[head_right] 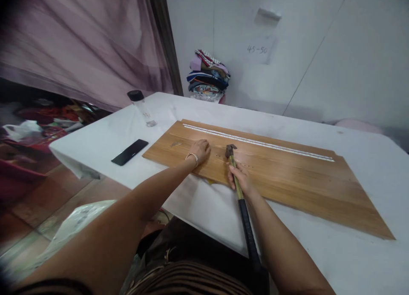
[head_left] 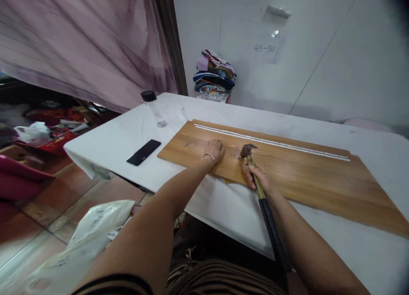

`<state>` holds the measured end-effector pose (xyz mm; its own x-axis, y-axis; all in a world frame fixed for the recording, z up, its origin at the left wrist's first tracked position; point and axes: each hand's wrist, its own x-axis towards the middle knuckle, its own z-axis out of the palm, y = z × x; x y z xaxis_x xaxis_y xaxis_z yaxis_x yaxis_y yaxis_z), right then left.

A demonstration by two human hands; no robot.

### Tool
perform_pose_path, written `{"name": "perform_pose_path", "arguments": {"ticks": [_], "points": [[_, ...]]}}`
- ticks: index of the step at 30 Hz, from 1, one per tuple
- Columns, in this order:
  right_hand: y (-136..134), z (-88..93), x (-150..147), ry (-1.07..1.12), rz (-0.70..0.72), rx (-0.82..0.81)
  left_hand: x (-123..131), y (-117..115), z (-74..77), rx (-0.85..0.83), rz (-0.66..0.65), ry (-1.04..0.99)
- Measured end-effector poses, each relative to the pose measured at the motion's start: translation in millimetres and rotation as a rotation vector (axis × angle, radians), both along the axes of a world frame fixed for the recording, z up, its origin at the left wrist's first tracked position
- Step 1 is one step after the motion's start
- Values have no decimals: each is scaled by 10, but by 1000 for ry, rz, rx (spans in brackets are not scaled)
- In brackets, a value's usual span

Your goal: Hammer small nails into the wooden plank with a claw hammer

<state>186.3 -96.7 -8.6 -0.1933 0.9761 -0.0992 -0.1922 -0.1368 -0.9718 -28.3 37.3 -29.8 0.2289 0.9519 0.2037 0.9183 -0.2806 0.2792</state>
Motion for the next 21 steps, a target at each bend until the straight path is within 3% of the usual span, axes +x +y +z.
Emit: {"name": "perform_pose_path", "arguments": {"ticks": [21], "points": [[-60,58,2,-44,16,-48,9,-63,60,-38,0,-15]]}}
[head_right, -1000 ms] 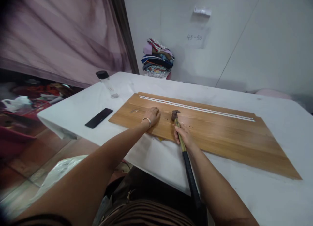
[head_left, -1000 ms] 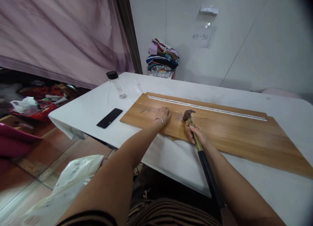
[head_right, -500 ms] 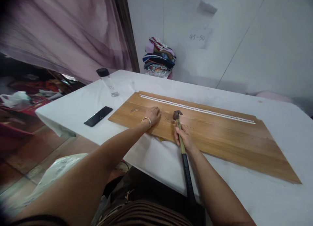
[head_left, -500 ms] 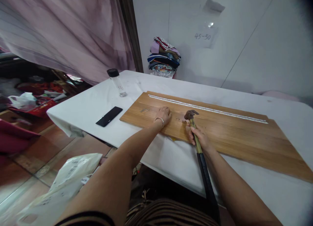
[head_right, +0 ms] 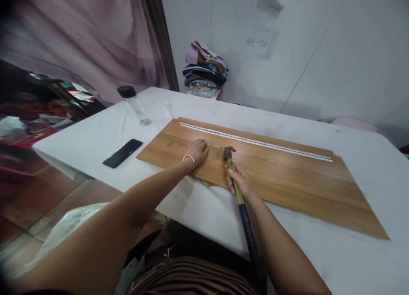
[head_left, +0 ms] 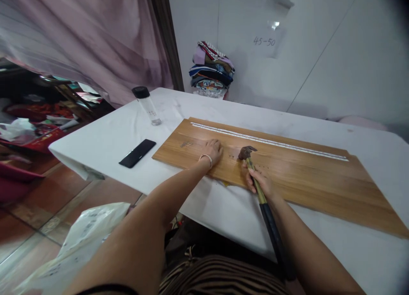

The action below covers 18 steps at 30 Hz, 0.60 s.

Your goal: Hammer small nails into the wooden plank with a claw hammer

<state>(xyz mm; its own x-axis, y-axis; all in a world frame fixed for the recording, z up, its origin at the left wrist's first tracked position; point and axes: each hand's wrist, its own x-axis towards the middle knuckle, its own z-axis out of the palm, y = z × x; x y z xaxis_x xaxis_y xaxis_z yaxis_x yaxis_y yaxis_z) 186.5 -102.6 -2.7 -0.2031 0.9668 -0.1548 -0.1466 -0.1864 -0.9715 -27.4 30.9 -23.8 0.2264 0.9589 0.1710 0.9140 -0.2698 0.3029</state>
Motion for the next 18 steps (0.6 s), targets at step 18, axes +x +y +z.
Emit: {"name": "perform_pose_path", "arguments": {"ticks": [18], "points": [[-41,-103,19,85,-38,-33,-21,-48,19,31,-31,47]]}}
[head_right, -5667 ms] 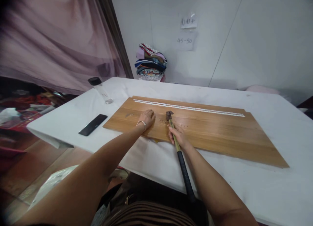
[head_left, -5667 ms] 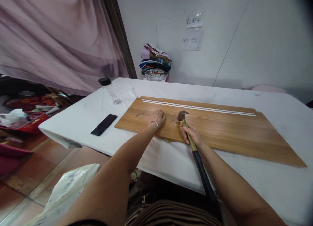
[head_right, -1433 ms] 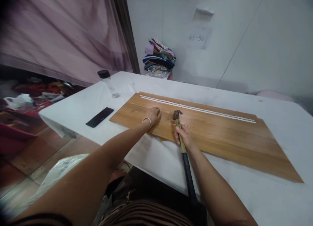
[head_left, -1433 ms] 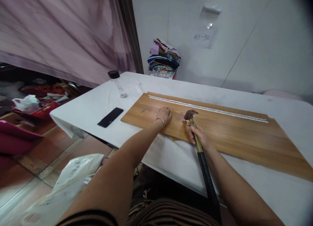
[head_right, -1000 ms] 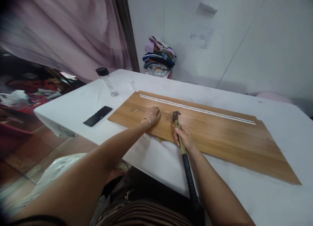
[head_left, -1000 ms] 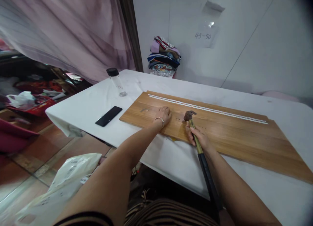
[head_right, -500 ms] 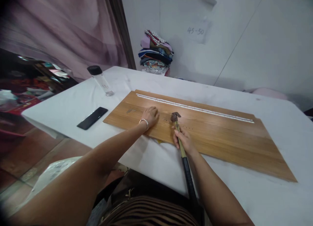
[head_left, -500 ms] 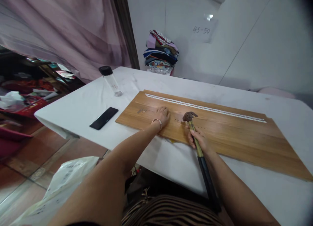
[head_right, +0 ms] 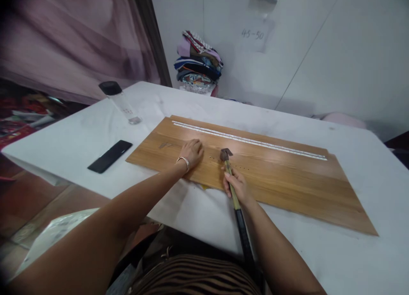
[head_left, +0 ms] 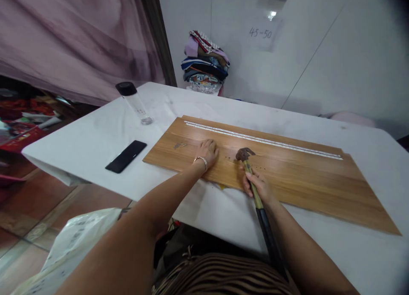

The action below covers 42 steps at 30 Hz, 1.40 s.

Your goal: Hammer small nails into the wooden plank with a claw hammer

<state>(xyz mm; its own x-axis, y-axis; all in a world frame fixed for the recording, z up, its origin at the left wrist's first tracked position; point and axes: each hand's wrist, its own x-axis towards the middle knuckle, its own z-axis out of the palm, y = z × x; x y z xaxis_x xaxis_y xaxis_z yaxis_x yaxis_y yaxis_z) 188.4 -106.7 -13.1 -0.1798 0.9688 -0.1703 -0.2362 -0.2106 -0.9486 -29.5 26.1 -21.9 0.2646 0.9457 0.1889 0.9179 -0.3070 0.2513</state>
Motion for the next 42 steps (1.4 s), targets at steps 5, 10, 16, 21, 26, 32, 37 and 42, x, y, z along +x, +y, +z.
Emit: {"name": "perform_pose_path", "arguments": {"ticks": [5,10,16,21,26,32,37,42], "points": [[-7,2,11,6,11,11,0,-6,7,-1,-1,-8],[-16,-8,18,-5,7,-4,2,-14,12,-16,11,-3],[-35,16,19,11,-14,-8,-5,-20,-10,0,-2,-10],[-30,45,9,1,-27,-23,-3,-20,-9,3,-5,-3],[-20,54,29,-2,4,-37,-1,-15,-10,9,-10,-10],[-6,41,40,11,3,-30,4,-6,-22,7,-12,-13],[1,27,36,35,3,-19,9,-18,23,-6,-12,-16],[4,15,30,30,13,-17,16,-23,42,-16,-2,-12]]}}
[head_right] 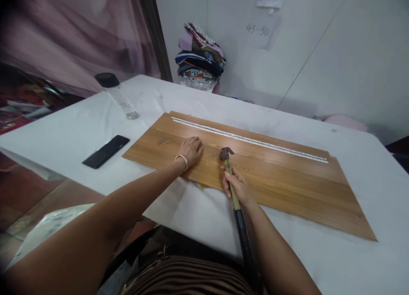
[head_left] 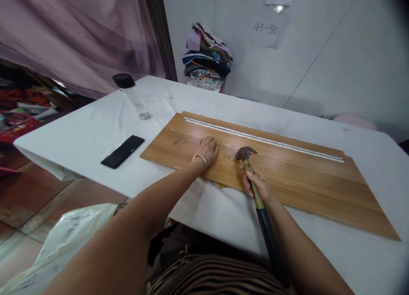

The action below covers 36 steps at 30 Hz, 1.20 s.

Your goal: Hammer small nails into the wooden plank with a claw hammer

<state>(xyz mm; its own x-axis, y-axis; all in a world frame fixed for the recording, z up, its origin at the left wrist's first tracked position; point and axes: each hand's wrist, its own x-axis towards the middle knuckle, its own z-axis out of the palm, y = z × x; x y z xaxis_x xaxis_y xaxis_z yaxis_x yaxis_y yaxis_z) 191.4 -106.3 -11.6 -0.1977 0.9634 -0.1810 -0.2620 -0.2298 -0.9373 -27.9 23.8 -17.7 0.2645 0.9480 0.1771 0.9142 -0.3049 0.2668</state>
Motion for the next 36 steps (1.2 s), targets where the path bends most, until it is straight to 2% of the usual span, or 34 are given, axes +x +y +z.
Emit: {"name": "perform_pose_path", "arguments": {"ticks": [21,36], "points": [[30,18,1,-8,35,-4,-7,0,3,-1,11,7],[37,-10,-8,13,8,7,-12,7,-4,1,18,-1]]}}
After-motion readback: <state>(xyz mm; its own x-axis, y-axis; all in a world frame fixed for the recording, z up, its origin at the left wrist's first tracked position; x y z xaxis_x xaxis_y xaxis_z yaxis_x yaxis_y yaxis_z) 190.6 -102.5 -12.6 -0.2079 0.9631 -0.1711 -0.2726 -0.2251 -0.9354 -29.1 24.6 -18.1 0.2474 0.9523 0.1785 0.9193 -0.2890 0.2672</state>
